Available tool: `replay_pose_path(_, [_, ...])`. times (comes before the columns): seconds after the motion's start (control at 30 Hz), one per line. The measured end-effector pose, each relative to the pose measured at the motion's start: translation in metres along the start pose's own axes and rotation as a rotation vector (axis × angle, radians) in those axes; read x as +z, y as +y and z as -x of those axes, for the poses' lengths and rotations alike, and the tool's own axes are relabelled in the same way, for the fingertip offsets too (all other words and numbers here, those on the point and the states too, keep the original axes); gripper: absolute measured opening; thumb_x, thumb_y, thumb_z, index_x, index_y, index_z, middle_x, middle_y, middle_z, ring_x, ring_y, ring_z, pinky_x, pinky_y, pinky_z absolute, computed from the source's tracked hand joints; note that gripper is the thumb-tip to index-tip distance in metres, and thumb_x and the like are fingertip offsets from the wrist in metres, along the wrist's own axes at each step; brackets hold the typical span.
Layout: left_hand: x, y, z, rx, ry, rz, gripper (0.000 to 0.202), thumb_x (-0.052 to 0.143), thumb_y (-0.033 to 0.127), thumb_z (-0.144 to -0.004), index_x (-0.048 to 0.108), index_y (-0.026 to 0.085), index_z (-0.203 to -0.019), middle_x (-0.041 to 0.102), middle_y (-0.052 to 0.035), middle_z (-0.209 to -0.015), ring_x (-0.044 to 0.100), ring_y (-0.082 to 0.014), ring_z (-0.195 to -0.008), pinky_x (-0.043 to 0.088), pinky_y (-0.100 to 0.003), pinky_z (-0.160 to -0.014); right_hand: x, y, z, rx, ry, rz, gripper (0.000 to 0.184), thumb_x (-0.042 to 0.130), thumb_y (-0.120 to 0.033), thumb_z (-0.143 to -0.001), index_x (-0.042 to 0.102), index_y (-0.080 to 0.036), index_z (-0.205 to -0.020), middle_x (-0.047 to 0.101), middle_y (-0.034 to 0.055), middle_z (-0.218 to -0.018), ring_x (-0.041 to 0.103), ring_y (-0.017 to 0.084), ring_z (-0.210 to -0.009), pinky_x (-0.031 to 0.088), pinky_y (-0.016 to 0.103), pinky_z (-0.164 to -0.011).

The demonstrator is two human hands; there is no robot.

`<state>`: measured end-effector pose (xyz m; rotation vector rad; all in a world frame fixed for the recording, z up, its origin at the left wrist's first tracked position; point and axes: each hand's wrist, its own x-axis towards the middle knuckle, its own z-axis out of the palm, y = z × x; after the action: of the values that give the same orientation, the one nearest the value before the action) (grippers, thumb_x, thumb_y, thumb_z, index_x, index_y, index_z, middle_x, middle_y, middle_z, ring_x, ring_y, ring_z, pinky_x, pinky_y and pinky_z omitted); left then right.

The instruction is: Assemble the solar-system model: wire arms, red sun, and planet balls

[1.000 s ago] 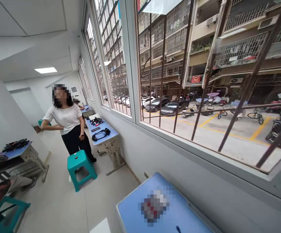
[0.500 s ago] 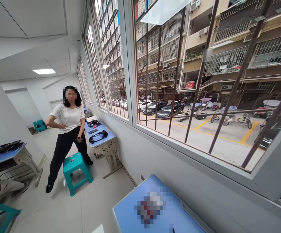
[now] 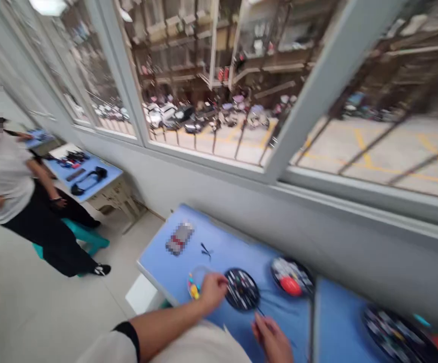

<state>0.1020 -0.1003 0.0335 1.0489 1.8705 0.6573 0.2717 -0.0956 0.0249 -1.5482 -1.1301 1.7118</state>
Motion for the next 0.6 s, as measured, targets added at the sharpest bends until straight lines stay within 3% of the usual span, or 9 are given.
replay_pose_path(0.07, [0.001,-0.01,-0.005,-0.033,0.007,-0.073,0.029,0.05,0.03,-0.085,0.052,0.015,-0.11,0.054,-0.008,-0.111,0.056,-0.0189,-0.093,0.049,-0.039,-0.078,-0.01,0.02,0.003,0.101,0.1,-0.028,0.028,0.057,-0.041,-0.078,0.059,-0.014,-0.084,0.063,0.0012,-0.077,0.059,0.014,-0.064,0.048,0.028,-0.057])
replay_pose_path(0.13, [-0.011,-0.021,-0.017,-0.049,0.058,-0.16,0.025,0.043,0.023,-0.088,0.055,0.014,-0.108,0.058,-0.0076,-0.105,0.055,-0.0179,-0.093,0.045,-0.036,-0.082,-0.014,0.032,0.002,0.151,0.171,-0.063,0.035,0.067,-0.048,-0.063,0.052,-0.017,-0.061,0.056,-0.0035,-0.051,0.051,0.012,-0.045,0.041,0.024,-0.045])
replay_pose_path(0.27, [-0.053,-0.031,-0.05,-0.024,0.16,-0.365,0.03,0.037,0.015,-0.087,0.059,0.018,-0.107,0.058,-0.0078,-0.105,0.05,-0.021,-0.102,0.038,-0.031,-0.086,-0.011,0.037,0.004,0.161,0.227,-0.127,0.037,0.07,-0.049,-0.05,0.047,-0.021,-0.054,0.055,-0.0043,-0.045,0.046,0.01,-0.04,0.035,0.023,-0.041])
replay_pose_path(0.37, [-0.072,-0.029,-0.074,0.026,0.145,-0.491,0.029,0.04,0.015,-0.086,0.061,0.021,-0.105,0.056,-0.0085,-0.103,0.049,-0.0223,-0.104,0.037,-0.03,-0.084,-0.005,0.034,0.011,0.166,0.231,-0.155,0.035,0.07,-0.047,-0.05,0.047,-0.021,-0.053,0.056,-0.0038,-0.044,0.045,0.01,-0.038,0.033,0.023,-0.04])
replay_pose_path(0.5, [-0.071,-0.027,-0.099,0.069,0.06,-0.595,0.022,0.046,0.02,-0.086,0.059,0.018,-0.103,0.056,-0.0082,-0.103,0.053,-0.0202,-0.098,0.041,-0.033,-0.083,-0.002,0.031,0.018,0.174,0.246,-0.167,0.034,0.07,-0.045,-0.051,0.047,-0.021,-0.051,0.055,-0.003,-0.043,0.044,0.01,-0.038,0.033,0.023,-0.04])
replay_pose_path(0.6, [-0.064,-0.03,-0.109,0.082,0.019,-0.622,0.027,0.05,0.029,-0.085,0.053,0.015,-0.108,0.055,-0.0078,-0.109,0.055,-0.0194,-0.095,0.046,-0.04,-0.081,-0.003,0.029,0.022,0.169,0.265,-0.165,0.033,0.07,-0.045,-0.051,0.047,-0.021,-0.052,0.055,-0.0029,-0.043,0.044,0.01,-0.039,0.033,0.022,-0.04])
